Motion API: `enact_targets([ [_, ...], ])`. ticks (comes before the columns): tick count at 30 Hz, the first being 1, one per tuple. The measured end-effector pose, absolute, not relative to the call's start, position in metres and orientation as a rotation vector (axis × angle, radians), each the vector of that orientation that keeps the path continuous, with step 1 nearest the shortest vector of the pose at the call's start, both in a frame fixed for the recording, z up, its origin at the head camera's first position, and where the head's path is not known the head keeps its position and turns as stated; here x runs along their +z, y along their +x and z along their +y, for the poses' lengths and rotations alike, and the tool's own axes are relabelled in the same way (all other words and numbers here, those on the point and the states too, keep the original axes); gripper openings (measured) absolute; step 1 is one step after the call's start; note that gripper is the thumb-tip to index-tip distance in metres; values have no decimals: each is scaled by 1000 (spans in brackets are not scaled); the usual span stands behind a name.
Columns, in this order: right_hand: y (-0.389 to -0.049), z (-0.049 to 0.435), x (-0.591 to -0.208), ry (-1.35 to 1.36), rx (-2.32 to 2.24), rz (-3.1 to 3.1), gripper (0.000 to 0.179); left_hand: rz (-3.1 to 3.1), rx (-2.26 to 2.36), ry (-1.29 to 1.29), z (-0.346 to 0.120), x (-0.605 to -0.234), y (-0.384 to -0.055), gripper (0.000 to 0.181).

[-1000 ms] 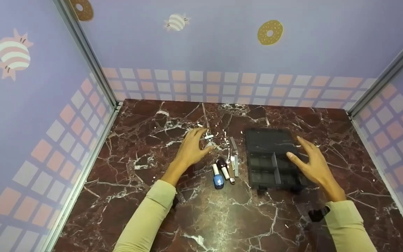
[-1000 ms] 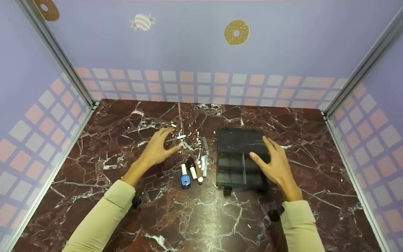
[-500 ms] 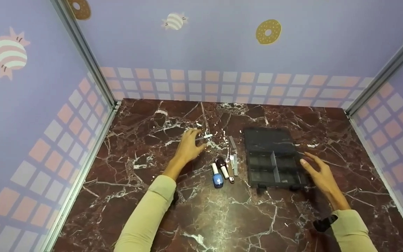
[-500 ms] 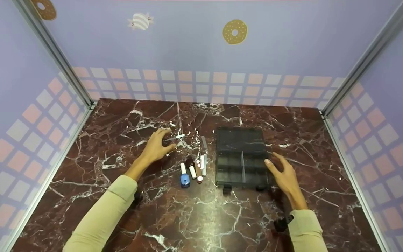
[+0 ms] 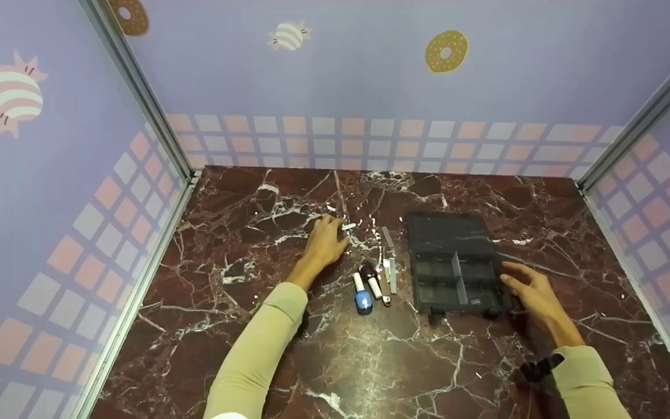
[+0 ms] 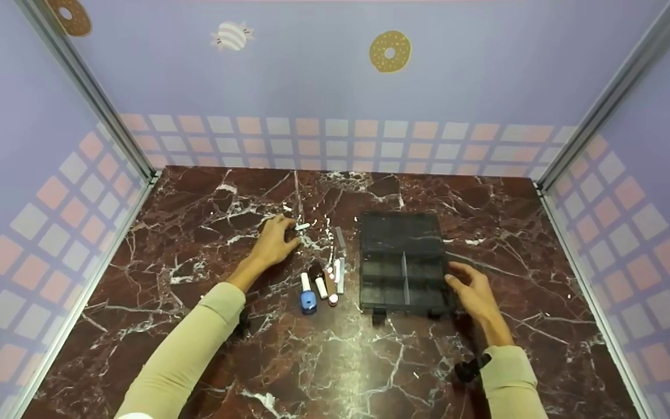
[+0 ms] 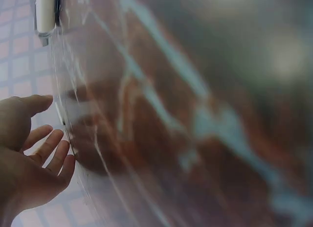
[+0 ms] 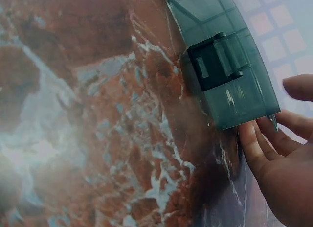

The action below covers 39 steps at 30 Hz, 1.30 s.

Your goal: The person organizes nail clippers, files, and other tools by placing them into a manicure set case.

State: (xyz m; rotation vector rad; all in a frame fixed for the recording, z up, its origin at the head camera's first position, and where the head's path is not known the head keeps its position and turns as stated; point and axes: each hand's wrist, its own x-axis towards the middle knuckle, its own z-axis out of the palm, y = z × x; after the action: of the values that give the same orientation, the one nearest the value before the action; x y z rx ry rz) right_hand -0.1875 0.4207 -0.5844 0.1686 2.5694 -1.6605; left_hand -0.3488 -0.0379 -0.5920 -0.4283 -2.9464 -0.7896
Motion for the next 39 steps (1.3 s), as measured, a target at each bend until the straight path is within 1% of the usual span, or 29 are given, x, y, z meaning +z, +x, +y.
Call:
enact_targets([
  [5, -190, 424, -589, 167, -1685, 2535, 56, -2947, -759, -379, -32, -594, -352, 39],
  [13, -192, 426, -596, 171, -1717, 2524, 56, -2914, -866, -300, -32, -594, -352, 18],
  [22, -194, 424, -596, 179, -1763, 2505, 56, -2928, -873, -307, -31, -591, -352, 8],
  [27, -191, 424, -593, 175, -1765, 2482, 57, -2925, -904, -385, -31, -591, -349, 6],
  [32, -185, 421, -593, 204, -1820, 2466, 57, -2891, -1010, -545, -31, -587, -341, 5],
  [39, -184, 420, -596, 194, -1896, 2454, 55, -2852, -1160, -762, -17, -564, -326, 10],
])
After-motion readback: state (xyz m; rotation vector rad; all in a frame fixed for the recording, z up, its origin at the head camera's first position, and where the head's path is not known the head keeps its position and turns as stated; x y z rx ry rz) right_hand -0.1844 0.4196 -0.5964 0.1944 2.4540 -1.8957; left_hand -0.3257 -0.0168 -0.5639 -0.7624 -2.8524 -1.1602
